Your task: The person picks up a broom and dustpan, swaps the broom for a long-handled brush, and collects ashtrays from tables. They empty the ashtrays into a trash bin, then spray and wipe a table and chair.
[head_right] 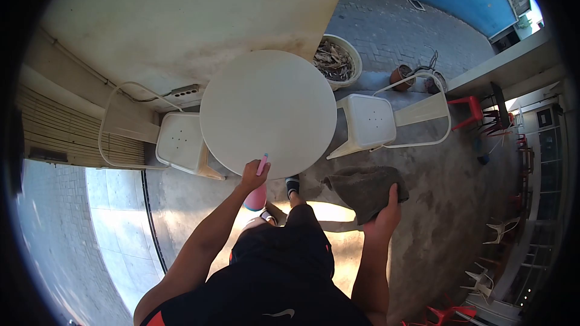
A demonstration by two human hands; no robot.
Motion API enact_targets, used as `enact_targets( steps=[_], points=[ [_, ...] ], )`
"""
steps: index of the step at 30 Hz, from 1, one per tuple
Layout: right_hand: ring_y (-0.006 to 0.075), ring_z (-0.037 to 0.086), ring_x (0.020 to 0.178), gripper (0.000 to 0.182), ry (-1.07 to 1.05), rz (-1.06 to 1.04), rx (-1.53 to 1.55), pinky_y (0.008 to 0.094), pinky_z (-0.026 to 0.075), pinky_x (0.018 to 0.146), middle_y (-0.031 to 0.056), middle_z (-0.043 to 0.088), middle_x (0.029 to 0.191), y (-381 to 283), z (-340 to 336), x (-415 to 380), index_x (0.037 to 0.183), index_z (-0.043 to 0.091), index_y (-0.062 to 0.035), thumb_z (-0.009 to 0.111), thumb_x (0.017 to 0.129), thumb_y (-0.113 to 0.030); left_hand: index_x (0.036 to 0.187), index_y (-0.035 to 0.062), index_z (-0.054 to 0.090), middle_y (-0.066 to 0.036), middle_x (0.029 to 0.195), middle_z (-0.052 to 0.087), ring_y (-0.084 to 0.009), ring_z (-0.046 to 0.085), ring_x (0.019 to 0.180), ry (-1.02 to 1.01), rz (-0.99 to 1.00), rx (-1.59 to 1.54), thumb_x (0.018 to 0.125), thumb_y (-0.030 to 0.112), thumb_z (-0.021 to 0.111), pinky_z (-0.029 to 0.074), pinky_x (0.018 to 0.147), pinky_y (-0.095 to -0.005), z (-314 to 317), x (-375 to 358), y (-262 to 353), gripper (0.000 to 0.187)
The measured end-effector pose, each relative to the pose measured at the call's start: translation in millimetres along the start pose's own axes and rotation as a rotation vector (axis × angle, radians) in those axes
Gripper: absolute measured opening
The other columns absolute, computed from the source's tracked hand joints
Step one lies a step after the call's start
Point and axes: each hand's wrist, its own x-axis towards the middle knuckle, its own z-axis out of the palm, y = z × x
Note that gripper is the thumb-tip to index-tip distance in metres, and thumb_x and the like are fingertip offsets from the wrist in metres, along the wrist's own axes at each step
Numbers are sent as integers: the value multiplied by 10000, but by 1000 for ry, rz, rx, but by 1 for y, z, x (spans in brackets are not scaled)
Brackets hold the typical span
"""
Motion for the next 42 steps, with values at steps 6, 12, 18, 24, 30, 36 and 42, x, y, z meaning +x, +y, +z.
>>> enact_targets(
  steps=[6, 12, 18, 24, 30, 36, 42],
  points=[
    [296, 579, 1083, 511, 5, 11, -41, 404, 510, 882, 162, 536, 1247, 12, 18, 13, 1295, 436, 13, 598, 920, -294, 640, -7, 560, -214, 624, 562, -410, 575, 589, 170, -91, 105, 844, 207, 621, 454, 531, -467, -89, 9, -57, 301],
    [313, 603, 964, 385, -132, -602, -824, 378, 475, 795, 178, 603, 1081, 60, 48, 70, 1159, 524, 48, 588, 931, -256, 658, -9, 539, -191, 600, 547, -395, 554, 555, 108, 31, 23, 844, 173, 634, 428, 507, -452, -74, 90, -1, 277],
    [506, 328, 1265, 659, -870, -407, -1566, 534, 311, 1033, 369, 335, 1348, 200, 98, 144, 1280, 426, 87, 566, 891, -427, 714, 0, 538, -158, 606, 526, -367, 529, 552, 134, 58, 85, 831, 115, 647, 403, 509, -440, -69, 108, 11, 196],
    [567, 112, 1341, 880, -319, -848, -1886, 627, 115, 1077, 425, 135, 1423, 333, 181, 279, 1382, 251, 133, 482, 883, -554, 1036, -67, 596, -230, 969, 638, -388, 637, 849, 179, -342, 59, 801, 11, 595, 523, 750, -397, -119, 38, 20, 248],
    [456, 145, 1389, 765, -762, -1195, -1702, 579, 85, 1117, 269, 240, 1484, 422, 407, 338, 1416, 333, 4, 429, 886, -540, 1026, -60, 604, -181, 974, 651, -249, 656, 794, 278, -945, -16, 869, 89, 542, 531, 665, -334, -126, -38, 47, 225],
    [387, 196, 1394, 635, -1765, -1072, -1473, 553, 181, 1115, 153, 267, 1504, 410, 256, 174, 1398, 408, -80, 511, 854, -391, 1066, -69, 592, -167, 1036, 644, -213, 650, 796, 380, -946, -90, 906, 159, 529, 554, 628, -307, -122, -35, 53, 285],
    [535, 110, 1360, 827, -1142, -536, -2008, 643, 113, 1085, 308, 199, 1454, 274, 95, 232, 1387, 297, 71, 655, 725, -275, 1075, -68, 591, -166, 1023, 645, -219, 652, 795, 454, -1040, -110, 914, 158, 516, 555, 630, -310, -123, -38, 48, 287]
  ],
)
